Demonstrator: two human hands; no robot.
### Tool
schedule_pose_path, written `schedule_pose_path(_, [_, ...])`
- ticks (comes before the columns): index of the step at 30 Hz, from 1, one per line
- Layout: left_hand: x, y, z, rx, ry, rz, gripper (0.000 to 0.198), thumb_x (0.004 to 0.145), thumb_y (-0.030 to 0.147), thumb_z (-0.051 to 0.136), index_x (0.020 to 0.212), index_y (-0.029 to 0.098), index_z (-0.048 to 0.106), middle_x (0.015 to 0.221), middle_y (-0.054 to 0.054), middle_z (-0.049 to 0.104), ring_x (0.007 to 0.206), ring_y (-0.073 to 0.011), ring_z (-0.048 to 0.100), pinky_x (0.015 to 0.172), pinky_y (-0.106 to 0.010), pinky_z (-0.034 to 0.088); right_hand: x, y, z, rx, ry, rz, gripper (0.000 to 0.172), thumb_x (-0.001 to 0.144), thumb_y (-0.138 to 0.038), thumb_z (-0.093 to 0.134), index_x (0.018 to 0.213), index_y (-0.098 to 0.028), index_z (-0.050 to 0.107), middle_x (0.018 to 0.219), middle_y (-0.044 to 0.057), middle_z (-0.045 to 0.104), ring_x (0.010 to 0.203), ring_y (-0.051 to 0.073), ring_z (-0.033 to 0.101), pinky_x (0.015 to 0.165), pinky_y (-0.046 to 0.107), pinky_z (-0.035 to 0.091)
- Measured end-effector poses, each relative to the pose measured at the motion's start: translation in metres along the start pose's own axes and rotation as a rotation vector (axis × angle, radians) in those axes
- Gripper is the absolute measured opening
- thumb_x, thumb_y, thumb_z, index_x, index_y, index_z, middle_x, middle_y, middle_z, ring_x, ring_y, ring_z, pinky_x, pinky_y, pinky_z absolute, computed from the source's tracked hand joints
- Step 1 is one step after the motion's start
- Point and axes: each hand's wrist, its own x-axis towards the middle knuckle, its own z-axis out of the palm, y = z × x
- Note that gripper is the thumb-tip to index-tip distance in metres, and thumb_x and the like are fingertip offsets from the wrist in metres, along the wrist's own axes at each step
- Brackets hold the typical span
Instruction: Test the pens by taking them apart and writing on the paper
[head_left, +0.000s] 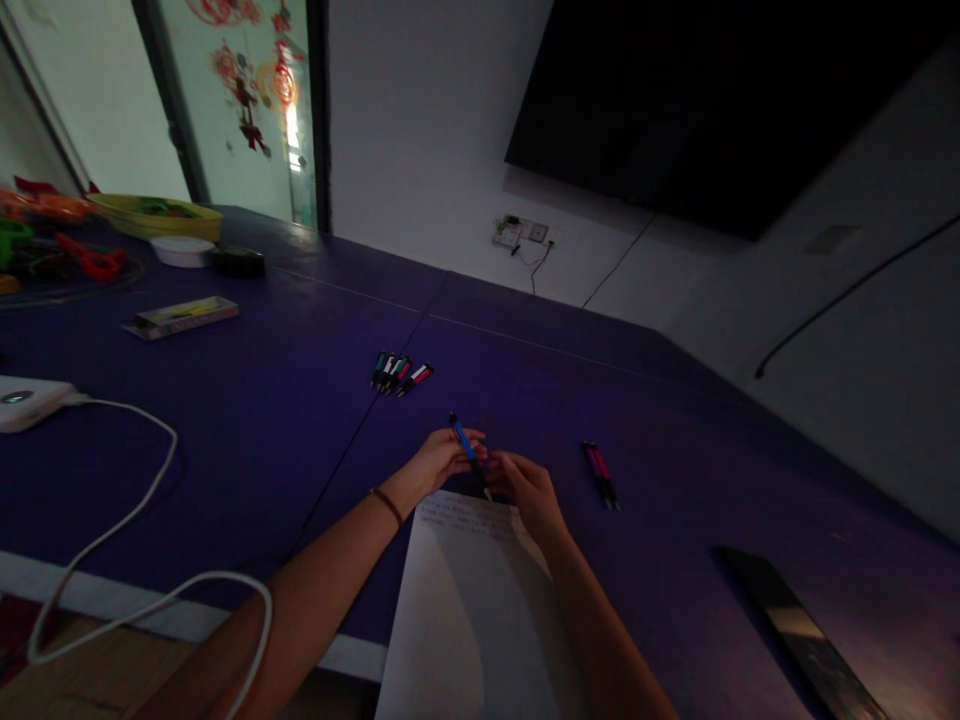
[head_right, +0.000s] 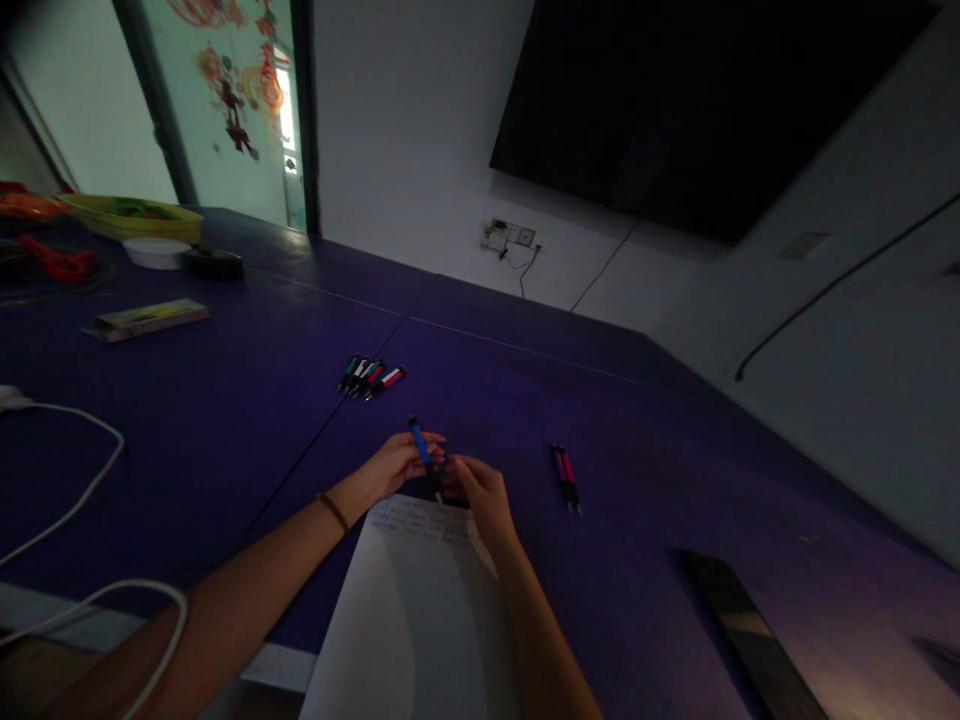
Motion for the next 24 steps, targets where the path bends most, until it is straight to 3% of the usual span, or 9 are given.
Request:
schedule_pose_path(3, [0.003, -0.007, 0.001, 0.176, 0.036, -0.010, 0.018, 0.066, 0.010, 0.054, 0.082, 0.012, 0.061, 0.069, -0.006, 0.063, 0.062, -0.0120, 0.058, 0.063, -0.025, 0.046, 0.000, 0.005, 0.007, 0.044, -0.095, 0.064, 0.050, 0.061, -0.039, 0.063, 0.106, -0.022, 0.050, 0.086, 0.004, 0.061, 0.058, 0.015, 0.059, 0.045, 0.026, 0.048])
schedule_pose_path(5, [0.006, -0.011, 0.003, 0.374, 0.095, 0.035, 0.018, 0.067, 0.008, 0.048, 0.079, 0.012, 0.061, 0.069, -0.005, 0.063, 0.062, -0.0118, 0.057, 0.062, -0.025, 0.045, 0.002, 0.012, 0.012, 0.003, -0.108, 0.081, 0.060, 0.054, -0.034, 0.069, 0.109, -0.025, 0.046, 0.083, 0.001, 0.060, 0.051, 0.013, 0.058, 0.040, 0.025, 0.047])
schedule_pose_path(9, [0.009, -0.015, 0.006, 0.649, 0.191, 0.151, 0.018, 0.064, 0.004, 0.046, 0.068, 0.014, 0.061, 0.067, -0.003, 0.061, 0.067, -0.0124, 0.055, 0.069, -0.025, 0.043, 0.007, 0.020, 0.018, -0.087, -0.012, 0.082, 0.052, 0.051, -0.030, 0.070, 0.099, -0.023, 0.052, 0.065, -0.003, 0.058, 0.040, 0.011, 0.052, 0.034, 0.023, 0.043])
schedule_pose_path(13, [0.004, -0.010, 0.007, 0.518, 0.125, 0.095, 0.013, 0.065, 0.009, 0.051, 0.074, 0.013, 0.061, 0.068, -0.003, 0.061, 0.064, -0.0117, 0.055, 0.065, -0.025, 0.043, 0.006, 0.014, 0.017, 0.029, -0.016, 0.083, 0.036, 0.057, -0.029, 0.067, 0.089, -0.019, 0.055, 0.061, -0.003, 0.058, 0.045, 0.011, 0.054, 0.038, 0.021, 0.041])
schedule_pose_path(18, [-0.008, -0.001, 0.010, 0.211, -0.047, -0.024, 0.021, 0.065, 0.015, 0.059, 0.086, 0.013, 0.059, 0.080, -0.005, 0.062, 0.072, -0.0121, 0.056, 0.070, -0.026, 0.043, 0.004, 0.006, 0.011, 0.276, 0.014, 0.178, 0.039, 0.052, -0.025, 0.070, 0.088, -0.019, 0.057, 0.057, -0.005, 0.057, 0.047, 0.008, 0.051, 0.038, 0.016, 0.036])
schedule_pose_path(24, [-0.009, 0.001, 0.014, 0.205, -0.039, -0.057, 0.032, 0.060, 0.013, 0.066, 0.091, 0.015, 0.058, 0.090, -0.007, 0.061, 0.078, -0.0130, 0.056, 0.073, -0.027, 0.042, 0.004, 0.001, 0.007, 0.401, 0.043, 0.239, 0.025, 0.056, -0.031, 0.068, 0.075, -0.017, 0.061, 0.053, -0.004, 0.055, 0.045, 0.006, 0.048, 0.037, 0.016, 0.033])
